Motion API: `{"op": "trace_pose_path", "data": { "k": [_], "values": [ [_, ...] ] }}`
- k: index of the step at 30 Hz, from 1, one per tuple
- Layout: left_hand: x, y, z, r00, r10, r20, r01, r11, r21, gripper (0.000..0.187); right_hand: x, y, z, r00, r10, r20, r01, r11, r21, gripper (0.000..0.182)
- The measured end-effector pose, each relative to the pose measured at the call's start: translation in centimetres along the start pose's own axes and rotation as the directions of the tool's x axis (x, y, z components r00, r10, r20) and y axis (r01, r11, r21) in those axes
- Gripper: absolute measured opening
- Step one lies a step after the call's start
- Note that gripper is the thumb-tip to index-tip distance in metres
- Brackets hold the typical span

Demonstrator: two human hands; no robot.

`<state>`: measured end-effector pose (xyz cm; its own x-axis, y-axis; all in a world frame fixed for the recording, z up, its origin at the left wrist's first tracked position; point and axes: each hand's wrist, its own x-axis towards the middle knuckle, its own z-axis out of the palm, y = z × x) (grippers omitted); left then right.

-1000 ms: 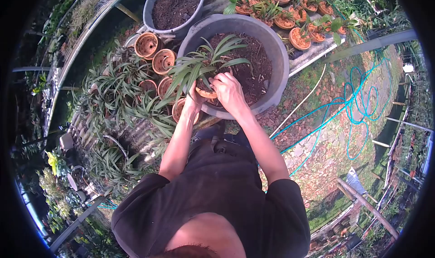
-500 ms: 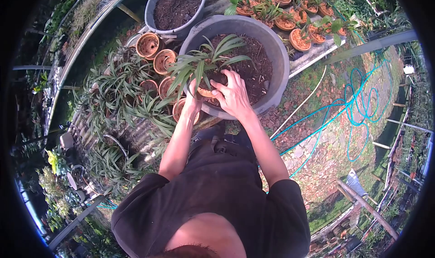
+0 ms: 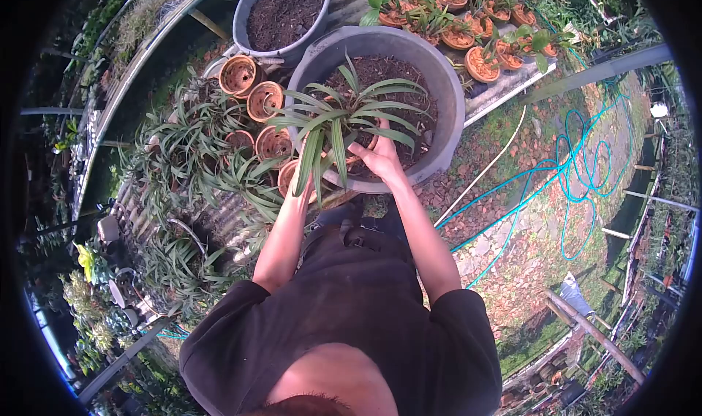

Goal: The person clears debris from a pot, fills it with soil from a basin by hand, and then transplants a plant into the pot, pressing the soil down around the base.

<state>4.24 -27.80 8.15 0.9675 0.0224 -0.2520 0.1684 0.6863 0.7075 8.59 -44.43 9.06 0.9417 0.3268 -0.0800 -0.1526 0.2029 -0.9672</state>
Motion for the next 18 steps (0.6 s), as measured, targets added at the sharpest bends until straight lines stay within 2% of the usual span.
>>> {"op": "trace_pose_path", "data": {
  "k": [1, 2, 3, 7, 8, 12, 15, 18],
  "values": [
    [-0.4, -0.3, 0.0, 1.000, -0.008, -0.013, 0.008, 1.000, -0.016, 0.058, 0.1, 0.3, 0.3, 0.999, -0.024, -0.039, 0.019, 0.991, -0.132, 0.093],
    [-0.7, -0.6, 0.0, 0.999, -0.016, -0.033, 0.014, 0.999, -0.033, 0.058, 0.0, 0.4, 0.4, 0.995, -0.095, -0.011, 0.091, 0.973, -0.210, 0.087],
    [-0.9, -0.8, -0.1, 0.998, -0.024, -0.051, 0.022, 0.999, -0.046, 0.058, -0.3, 0.5, 0.5, 0.991, -0.137, -0.003, 0.135, 0.981, -0.140, 0.079],
    [-1.8, -0.9, -0.7, 0.993, -0.073, -0.089, 0.066, 0.995, -0.077, 0.059, -0.5, 0.4, -0.9, 0.999, 0.035, -0.028, -0.035, 0.999, 0.024, 0.069],
    [-2.1, -0.9, -0.9, 0.992, -0.082, -0.098, 0.074, 0.994, -0.079, 0.059, -0.3, 0.6, -1.2, 0.996, 0.090, -0.029, -0.090, 0.996, -0.011, 0.069],
    [-2.9, -0.9, -1.1, 0.988, -0.110, -0.111, 0.099, 0.990, -0.099, 0.059, -0.4, 3.8, -1.7, 0.990, 0.132, -0.042, -0.136, 0.985, -0.105, 0.070],
    [-3.2, -1.3, -1.4, 0.985, -0.128, -0.112, 0.116, 0.988, -0.107, 0.059, -1.2, -0.3, -1.6, 0.977, 0.197, 0.086, -0.196, 0.980, -0.020, 0.070],
    [-3.4, -1.3, -1.3, 0.984, -0.142, -0.109, 0.129, 0.985, -0.116, 0.060, -0.7, -3.3, -1.5, 0.971, 0.222, 0.092, -0.239, 0.923, 0.300, 0.068]
  ]
}}
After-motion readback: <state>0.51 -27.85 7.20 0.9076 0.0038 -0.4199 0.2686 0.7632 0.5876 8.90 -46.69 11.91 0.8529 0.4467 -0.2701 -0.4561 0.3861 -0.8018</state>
